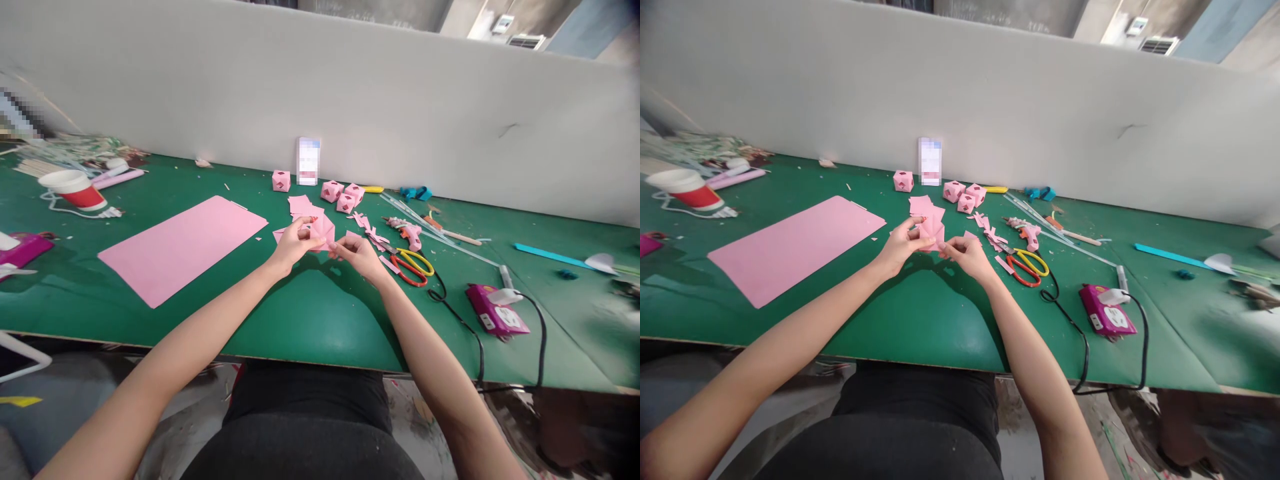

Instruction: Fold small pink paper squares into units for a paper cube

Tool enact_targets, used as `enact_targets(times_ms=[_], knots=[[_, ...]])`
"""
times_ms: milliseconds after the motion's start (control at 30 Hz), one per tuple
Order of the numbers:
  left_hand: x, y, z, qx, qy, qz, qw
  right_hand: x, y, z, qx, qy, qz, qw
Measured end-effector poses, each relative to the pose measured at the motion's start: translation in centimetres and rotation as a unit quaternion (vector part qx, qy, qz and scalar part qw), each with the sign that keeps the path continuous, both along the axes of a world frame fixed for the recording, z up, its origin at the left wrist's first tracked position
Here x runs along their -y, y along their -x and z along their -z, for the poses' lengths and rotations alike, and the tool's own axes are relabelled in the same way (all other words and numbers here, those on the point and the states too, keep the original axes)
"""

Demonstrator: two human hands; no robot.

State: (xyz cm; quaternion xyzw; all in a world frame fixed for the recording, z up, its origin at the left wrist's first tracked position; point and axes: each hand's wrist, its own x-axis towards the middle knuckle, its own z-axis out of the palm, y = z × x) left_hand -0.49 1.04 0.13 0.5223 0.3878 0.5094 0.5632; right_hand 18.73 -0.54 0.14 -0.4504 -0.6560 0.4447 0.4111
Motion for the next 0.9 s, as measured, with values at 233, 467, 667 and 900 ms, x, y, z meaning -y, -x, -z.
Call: enact_targets(times_ms=[233,467,667,900], knots=[[0.08,-0.17,0.08,-0.015,0.002,-0.009,1.000,-0.10,-0.21,0.19,-0.033,0.042,0.004,0.999],[0.60,-0.41,-0.30,-0.025,0.025,0.018,0.999,-0.10,-0.04,0.16,-0.035,0.040,0.022,0.998],[0.33,-0.23,-0.12,0.001,0.037,0.014,0.999,0.22,-0.33,-0.24,-0.050,0.072,-0.013,0.996],[0.28,-0.15,-0.19,0.005,0.052,0.020,0.998,0.04,-0.61,0.14,-0.066,0.096,-0.010,0.993]])
